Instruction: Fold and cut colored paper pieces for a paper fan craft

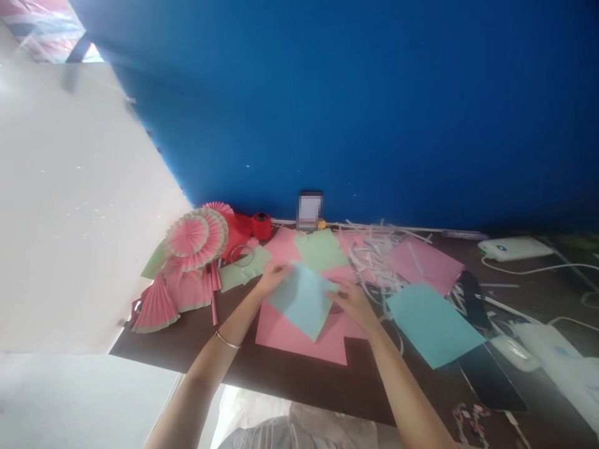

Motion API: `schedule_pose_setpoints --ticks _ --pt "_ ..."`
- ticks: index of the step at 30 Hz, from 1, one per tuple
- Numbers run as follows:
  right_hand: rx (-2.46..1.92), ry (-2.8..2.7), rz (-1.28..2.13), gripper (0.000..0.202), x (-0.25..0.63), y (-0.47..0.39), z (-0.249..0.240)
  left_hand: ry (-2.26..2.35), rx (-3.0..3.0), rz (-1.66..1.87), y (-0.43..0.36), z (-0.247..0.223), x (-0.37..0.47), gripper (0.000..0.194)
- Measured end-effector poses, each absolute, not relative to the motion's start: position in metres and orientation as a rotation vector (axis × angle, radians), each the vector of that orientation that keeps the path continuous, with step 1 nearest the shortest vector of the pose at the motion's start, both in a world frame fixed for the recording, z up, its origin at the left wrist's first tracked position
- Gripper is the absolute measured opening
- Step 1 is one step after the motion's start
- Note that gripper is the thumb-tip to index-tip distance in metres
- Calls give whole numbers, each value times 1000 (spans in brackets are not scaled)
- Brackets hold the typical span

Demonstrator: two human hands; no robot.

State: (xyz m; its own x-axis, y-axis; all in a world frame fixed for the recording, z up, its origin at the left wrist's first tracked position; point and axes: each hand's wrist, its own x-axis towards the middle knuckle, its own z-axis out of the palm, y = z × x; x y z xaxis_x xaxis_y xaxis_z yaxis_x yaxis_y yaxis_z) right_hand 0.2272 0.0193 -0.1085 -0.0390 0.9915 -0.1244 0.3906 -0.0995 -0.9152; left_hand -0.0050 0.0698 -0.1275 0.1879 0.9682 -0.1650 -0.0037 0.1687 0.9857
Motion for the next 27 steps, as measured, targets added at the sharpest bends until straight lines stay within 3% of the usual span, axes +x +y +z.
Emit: schedule_pose_setpoints --ticks 7,10,12,14,18,23,27 --pt "-1588 -1632 956 30 234 2 -123 1295 1189 1178 76 -149 -17 44" --pt "-1577 -1897 843 18 237 -13 -133 1346 1202 1218 77 -156 -22 36" --pt "-1596 -2023 772 20 240 -20 -136 1369 1209 1225 77 -160 -22 25" --pt "-1619 -2019 750 23 245 -22 -135 1387 1206 1229 75 -162 -21 28" --pt "-1724 -1699 702 24 268 -15 -122 1420 1372 1134 69 -160 -21 51" --pt "-1771 -984 607 38 305 4 -116 1427 1911 942 59 -147 -33 38" --pt "-1690 -907 443 55 320 13 -129 1430 2179 889 44 -137 -45 36"
